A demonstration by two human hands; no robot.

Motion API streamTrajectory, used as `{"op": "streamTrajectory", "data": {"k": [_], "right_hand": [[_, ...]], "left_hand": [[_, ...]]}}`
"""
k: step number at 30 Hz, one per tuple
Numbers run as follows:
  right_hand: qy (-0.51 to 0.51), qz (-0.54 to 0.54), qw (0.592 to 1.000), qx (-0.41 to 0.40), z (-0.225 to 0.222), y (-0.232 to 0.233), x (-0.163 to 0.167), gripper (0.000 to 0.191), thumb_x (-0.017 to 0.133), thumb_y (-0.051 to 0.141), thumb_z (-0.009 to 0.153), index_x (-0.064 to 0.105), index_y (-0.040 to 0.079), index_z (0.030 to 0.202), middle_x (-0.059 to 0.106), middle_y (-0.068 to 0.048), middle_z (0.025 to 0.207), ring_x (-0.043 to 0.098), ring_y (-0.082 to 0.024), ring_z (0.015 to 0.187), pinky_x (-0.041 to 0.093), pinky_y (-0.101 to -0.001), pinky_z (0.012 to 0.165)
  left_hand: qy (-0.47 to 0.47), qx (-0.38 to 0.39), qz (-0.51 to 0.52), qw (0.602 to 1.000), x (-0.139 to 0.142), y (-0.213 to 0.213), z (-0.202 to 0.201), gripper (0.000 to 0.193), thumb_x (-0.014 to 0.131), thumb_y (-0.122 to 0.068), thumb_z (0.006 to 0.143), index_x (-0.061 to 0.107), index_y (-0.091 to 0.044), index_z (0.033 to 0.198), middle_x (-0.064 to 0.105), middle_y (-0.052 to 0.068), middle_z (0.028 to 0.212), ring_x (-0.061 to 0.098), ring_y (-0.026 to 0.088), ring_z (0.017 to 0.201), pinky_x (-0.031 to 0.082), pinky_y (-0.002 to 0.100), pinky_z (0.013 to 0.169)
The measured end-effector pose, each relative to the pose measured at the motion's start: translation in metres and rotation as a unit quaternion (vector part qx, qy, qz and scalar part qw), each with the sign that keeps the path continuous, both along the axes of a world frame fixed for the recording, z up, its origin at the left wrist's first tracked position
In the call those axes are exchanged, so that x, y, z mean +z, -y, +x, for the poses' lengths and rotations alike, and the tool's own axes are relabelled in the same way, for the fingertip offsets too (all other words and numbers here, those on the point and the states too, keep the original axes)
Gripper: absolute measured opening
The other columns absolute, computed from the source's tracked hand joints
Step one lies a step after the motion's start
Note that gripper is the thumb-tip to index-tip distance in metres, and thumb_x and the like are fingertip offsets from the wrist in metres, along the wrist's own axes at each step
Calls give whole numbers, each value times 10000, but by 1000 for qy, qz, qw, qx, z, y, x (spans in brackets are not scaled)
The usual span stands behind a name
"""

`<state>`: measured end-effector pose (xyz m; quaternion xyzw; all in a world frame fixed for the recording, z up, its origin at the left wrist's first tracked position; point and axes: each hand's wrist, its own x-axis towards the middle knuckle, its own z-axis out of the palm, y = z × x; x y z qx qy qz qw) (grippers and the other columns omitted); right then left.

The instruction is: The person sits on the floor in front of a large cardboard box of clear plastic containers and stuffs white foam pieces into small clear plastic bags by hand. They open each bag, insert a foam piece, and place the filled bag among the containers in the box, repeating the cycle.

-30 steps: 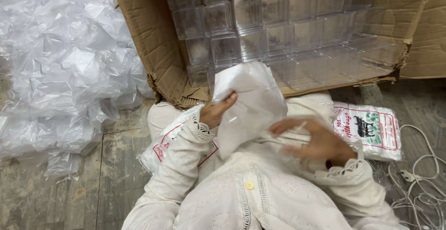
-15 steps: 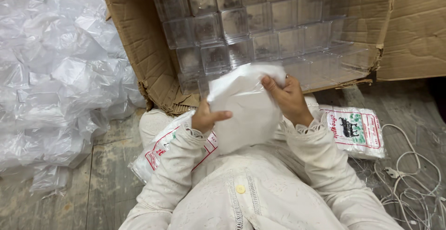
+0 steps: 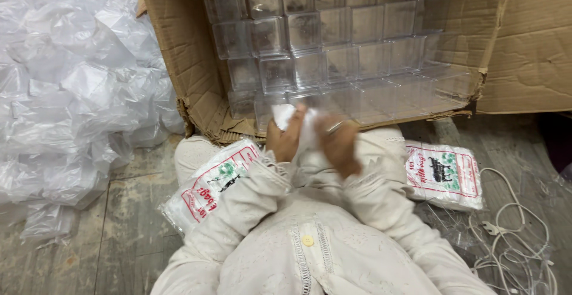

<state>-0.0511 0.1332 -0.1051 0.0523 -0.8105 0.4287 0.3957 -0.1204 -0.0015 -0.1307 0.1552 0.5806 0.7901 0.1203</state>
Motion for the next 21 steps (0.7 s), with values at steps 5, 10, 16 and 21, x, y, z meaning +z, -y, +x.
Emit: {"op": "streamTrajectory", "data": {"k": [5, 10, 16, 21], "right_hand": [[14, 2, 1000, -1, -3, 26, 6, 255, 634, 104, 1016, 587, 33, 776, 555, -107, 659, 541, -237, 553, 415, -362, 517], [-60, 47, 990, 120, -6, 31, 17, 262, 680, 71, 928, 576, 48, 689, 566, -146, 614, 585, -311, 505, 443, -414, 487], [-62, 81, 988, 112, -11, 36, 10, 263, 636, 72, 1024, 603, 21, 768, 577, -148, 651, 588, -295, 528, 446, -404, 490], [17, 16, 999, -32, -29, 15, -4, 208, 626, 83, 1029, 629, 18, 831, 591, -150, 695, 598, -294, 567, 455, -411, 512]], "left_hand": [[-16, 141, -24, 990, -21, -12, 22, 549, 562, -590, 1000, 683, -61, 1080, 736, 24, 990, 686, 122, 889, 547, 288, 768], [141, 72, -29, 987, -39, -4, 9, 549, 577, -553, 1051, 607, -25, 907, 573, 15, 747, 540, 146, 628, 418, 331, 520], [42, 122, -9, 992, -49, -22, -3, 431, 600, -483, 1007, 632, -57, 948, 573, 11, 749, 529, 131, 676, 433, 344, 541], [55, 72, -77, 993, -43, -22, -12, 482, 541, -495, 1018, 642, -57, 846, 593, 9, 682, 524, 123, 617, 420, 307, 526]]}}
